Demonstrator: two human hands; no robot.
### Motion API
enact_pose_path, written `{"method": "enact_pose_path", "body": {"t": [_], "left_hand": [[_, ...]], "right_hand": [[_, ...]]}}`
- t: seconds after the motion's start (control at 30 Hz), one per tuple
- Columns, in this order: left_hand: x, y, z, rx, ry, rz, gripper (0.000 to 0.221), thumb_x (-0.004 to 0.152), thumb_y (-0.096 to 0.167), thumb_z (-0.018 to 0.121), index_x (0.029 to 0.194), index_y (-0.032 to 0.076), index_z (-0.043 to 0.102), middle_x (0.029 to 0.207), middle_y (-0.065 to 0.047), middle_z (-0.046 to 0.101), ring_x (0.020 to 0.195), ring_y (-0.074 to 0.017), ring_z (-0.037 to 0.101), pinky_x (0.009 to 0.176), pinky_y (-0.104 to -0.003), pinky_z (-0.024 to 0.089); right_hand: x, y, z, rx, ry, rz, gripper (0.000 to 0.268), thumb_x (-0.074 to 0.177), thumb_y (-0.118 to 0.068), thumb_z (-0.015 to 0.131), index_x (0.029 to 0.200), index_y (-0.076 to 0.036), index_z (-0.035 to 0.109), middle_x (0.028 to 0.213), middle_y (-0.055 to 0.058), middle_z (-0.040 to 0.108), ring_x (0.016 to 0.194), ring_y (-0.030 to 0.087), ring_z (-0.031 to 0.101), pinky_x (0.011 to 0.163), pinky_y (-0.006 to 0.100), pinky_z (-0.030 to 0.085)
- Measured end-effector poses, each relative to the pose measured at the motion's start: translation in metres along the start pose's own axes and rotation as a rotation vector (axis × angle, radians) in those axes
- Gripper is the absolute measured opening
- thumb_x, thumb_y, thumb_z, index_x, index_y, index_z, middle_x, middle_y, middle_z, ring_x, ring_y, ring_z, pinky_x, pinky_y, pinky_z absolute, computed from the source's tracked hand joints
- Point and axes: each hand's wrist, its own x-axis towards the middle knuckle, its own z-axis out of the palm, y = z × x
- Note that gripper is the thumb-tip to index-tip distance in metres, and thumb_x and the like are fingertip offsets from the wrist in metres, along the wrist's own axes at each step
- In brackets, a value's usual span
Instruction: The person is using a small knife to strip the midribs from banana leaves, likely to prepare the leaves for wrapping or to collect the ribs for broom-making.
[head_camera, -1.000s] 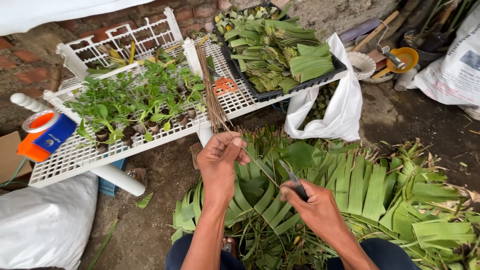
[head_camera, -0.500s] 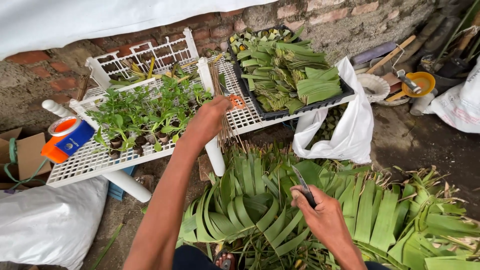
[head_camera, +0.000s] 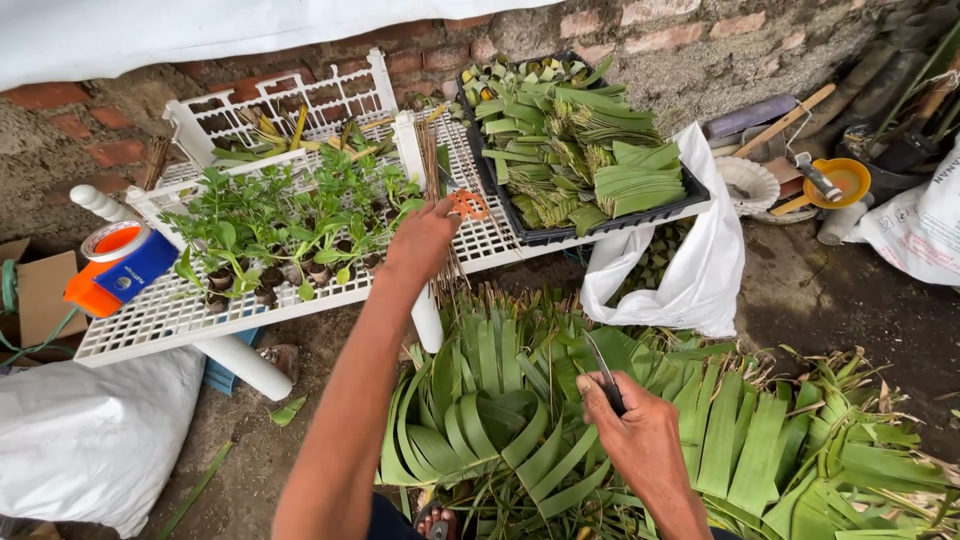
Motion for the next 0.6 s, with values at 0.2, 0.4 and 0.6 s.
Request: {"method": "enact_pose_path", "body": {"t": [0.2,0.4,0.6], "left_hand": [[-0.084,0.063,-0.073,-0.403,0.361,-0.425,0.025,0.071,-0.016,0.062,0.092,-0.004,0.070,0.122,-0.022,0.067,0.097,-0.0406,0.067,0.084,-0.049,0.057],[-0.123,0.084,-0.184,-0.691,0.030,-0.677,0.027,0.102,0.013,0.058,0.123,0.001,0.070,0.116,-0.019,0.070,0.095,-0.0355,0.075,0.078,-0.045,0.062],[-0.158,0.044,-0.175,-0.795,0.354,-0.721,0.031,0.091,0.019,0.072,0.116,0.001,0.073,0.082,-0.011,0.079,0.045,-0.0152,0.056,0.045,-0.029,0.048]], "right_hand": [[0.037,0.018,0.035,-0.145,-0.007,-0.157,0.050,0.094,-0.034,0.068,0.052,-0.008,0.062,0.040,0.001,0.054,0.030,0.010,0.040,0.029,0.026,0.031],[0.070,-0.117,0.062,-0.174,-0.137,-0.207,0.033,0.104,-0.020,0.048,0.099,0.000,0.074,0.086,0.023,0.077,0.072,0.041,0.072,0.073,0.053,0.054],[0.204,-0.124,0.117,-0.459,-0.191,-0.343,0.025,0.102,-0.007,0.052,0.112,0.004,0.072,0.066,0.015,0.064,0.051,0.023,0.052,0.053,0.043,0.048]]}}
